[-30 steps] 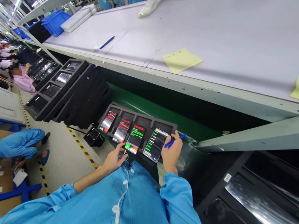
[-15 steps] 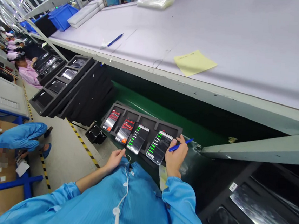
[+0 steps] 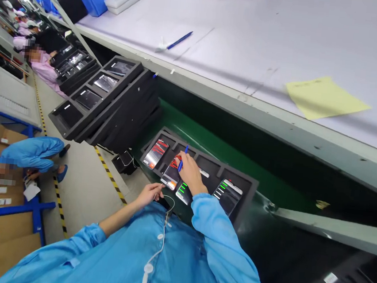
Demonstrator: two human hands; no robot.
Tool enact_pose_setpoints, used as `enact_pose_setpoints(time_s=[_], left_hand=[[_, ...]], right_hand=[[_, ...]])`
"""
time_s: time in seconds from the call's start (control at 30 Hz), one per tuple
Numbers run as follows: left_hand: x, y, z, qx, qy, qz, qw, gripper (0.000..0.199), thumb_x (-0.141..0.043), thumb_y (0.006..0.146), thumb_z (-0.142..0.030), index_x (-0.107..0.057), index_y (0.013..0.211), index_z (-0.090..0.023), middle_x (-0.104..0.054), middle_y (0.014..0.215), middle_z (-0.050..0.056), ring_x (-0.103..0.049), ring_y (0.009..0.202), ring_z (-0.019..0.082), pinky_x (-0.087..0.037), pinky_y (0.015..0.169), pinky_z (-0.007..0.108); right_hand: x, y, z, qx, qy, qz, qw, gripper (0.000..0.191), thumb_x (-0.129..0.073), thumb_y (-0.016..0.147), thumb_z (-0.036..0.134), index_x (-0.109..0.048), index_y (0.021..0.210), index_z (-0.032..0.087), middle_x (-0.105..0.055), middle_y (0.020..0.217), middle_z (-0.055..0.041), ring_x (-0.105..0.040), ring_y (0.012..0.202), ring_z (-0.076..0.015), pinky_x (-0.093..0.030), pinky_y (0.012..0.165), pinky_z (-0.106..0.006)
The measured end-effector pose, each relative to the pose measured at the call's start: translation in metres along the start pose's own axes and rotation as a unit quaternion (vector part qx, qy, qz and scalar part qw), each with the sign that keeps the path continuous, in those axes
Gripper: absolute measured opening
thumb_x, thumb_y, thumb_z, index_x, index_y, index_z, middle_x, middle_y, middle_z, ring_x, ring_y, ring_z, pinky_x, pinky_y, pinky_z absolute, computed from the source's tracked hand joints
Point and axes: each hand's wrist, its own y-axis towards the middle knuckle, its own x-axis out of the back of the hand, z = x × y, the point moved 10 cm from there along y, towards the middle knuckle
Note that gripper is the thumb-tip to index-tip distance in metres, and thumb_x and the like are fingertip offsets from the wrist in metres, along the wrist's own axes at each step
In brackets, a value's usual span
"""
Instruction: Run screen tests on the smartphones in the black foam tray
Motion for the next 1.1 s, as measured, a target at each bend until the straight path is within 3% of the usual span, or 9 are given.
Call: enact_pose_setpoints(time_s=[0.13,0.37,0.63,0.77,1.1], left_hand=[[-0.005,0.005,0.011,0.020,-0.032,0.021,0.999,0.073,-0.083,0.081,-0.074,-0.079,0.119,-0.012,-0.068,0.067,0.001,-0.052,0.053,0.011,-0.039,0.058,0.026],[-0.012,0.004,0.018,0.023,-0.105,0.039,0.993,0.072,-0.089,0.077,-0.072,-0.080,0.115,-0.012,-0.076,0.080,0.006,-0.057,0.060,0.011,-0.044,0.063,0.025],[-0.005,0.001,0.025,0.075,-0.260,-0.018,0.963,0.051,-0.099,0.077,-0.052,-0.080,0.100,-0.011,-0.081,0.097,0.014,-0.064,0.068,0.011,-0.050,0.069,0.024],[-0.006,-0.001,0.026,0.082,-0.277,-0.024,0.957,0.043,-0.098,0.084,-0.046,-0.080,0.102,-0.011,-0.082,0.103,0.016,-0.068,0.072,0.012,-0.054,0.074,0.024],[-0.017,0.002,0.018,0.064,-0.186,0.037,0.980,0.066,-0.096,0.075,-0.071,-0.083,0.100,-0.011,-0.083,0.112,0.018,-0.069,0.080,0.014,-0.055,0.079,0.027]], right_hand=[[-0.015,0.008,-0.005,0.000,-0.024,0.043,0.999,0.034,-0.042,0.112,0.046,-0.064,0.129,0.026,-0.071,0.134,-0.0130,-0.069,0.118,-0.0327,-0.058,0.102,-0.048],[-0.014,0.010,-0.011,-0.014,-0.050,0.051,0.997,0.037,-0.042,0.112,0.050,-0.064,0.131,0.026,-0.072,0.134,-0.0123,-0.072,0.113,-0.0319,-0.059,0.092,-0.045],[-0.012,0.011,-0.008,-0.013,-0.093,0.069,0.993,0.036,-0.039,0.114,0.048,-0.065,0.130,0.027,-0.073,0.128,-0.0107,-0.073,0.106,-0.0300,-0.057,0.081,-0.041],[-0.011,0.011,-0.008,-0.010,-0.095,0.070,0.993,0.036,-0.039,0.114,0.048,-0.064,0.130,0.027,-0.072,0.129,-0.0109,-0.073,0.106,-0.0295,-0.056,0.079,-0.040],[-0.016,0.012,-0.006,-0.026,-0.111,0.086,0.990,0.032,-0.042,0.115,0.043,-0.063,0.132,0.027,-0.071,0.134,-0.0105,-0.072,0.108,-0.0272,-0.055,0.082,-0.036]])
